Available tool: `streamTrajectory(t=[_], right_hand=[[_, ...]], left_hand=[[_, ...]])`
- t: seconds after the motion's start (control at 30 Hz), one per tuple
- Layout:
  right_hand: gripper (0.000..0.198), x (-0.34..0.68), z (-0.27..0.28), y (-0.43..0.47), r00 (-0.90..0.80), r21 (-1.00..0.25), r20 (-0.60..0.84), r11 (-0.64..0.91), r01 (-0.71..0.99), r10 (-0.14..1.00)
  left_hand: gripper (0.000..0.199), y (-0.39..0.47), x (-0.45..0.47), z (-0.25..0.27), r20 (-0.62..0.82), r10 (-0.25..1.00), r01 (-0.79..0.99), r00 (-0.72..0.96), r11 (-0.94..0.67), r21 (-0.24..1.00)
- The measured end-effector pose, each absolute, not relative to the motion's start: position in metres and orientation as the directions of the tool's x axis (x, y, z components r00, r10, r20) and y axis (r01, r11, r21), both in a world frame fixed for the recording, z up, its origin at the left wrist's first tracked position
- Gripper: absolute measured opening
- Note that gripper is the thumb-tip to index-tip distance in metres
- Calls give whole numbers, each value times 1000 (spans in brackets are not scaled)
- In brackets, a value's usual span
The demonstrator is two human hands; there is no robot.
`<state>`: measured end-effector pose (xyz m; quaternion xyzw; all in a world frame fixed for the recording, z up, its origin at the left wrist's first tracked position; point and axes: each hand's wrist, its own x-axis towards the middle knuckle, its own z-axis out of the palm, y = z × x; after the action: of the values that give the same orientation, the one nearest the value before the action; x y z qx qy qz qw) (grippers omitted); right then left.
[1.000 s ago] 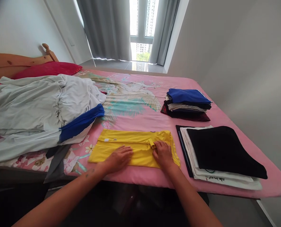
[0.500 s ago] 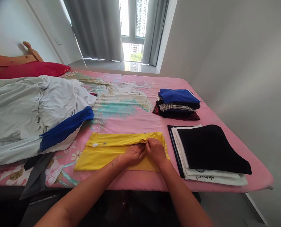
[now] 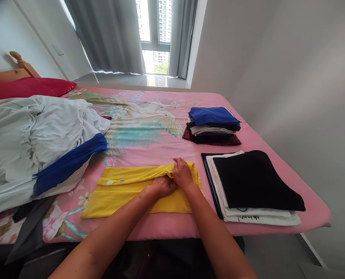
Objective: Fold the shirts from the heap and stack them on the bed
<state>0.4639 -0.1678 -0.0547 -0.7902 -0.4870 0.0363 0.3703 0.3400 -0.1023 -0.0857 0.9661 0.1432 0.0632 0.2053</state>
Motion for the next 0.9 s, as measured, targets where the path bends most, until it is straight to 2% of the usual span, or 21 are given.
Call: streamTrajectory(t=[0.1,0.23,0.43,0.6,0.67,0.8,0.9], right_hand=[[34,474,-86,-164,545,-474,280,-379,794,791],[35,484,-116,-172,494,-349,339,-380,856,801],[34,485,-123,-175,470,-320,380,-363,875,797],[35,483,-123,-176,457,-310,413,-349,884,788],[35,483,-124,-176,447,-310,416,-339,888,792],[36,483,-126,-175,444,-321,405,-330,888,799],[36,483,-118,-175,458,-364,395,-322,874,796]], left_hand=[[60,-101,331,-86,80,390,323,917,-846,424],[68,-95,309,-84,39,481,424,876,-807,411],[65,-70,256,-74,-105,689,690,717,-682,244],[69,-31,187,-69,-85,867,869,492,-481,119],[65,-12,158,-70,-70,911,912,407,-401,89],[47,23,119,-69,-79,951,939,299,-279,201],[53,41,114,-62,-100,966,944,238,-206,258]])
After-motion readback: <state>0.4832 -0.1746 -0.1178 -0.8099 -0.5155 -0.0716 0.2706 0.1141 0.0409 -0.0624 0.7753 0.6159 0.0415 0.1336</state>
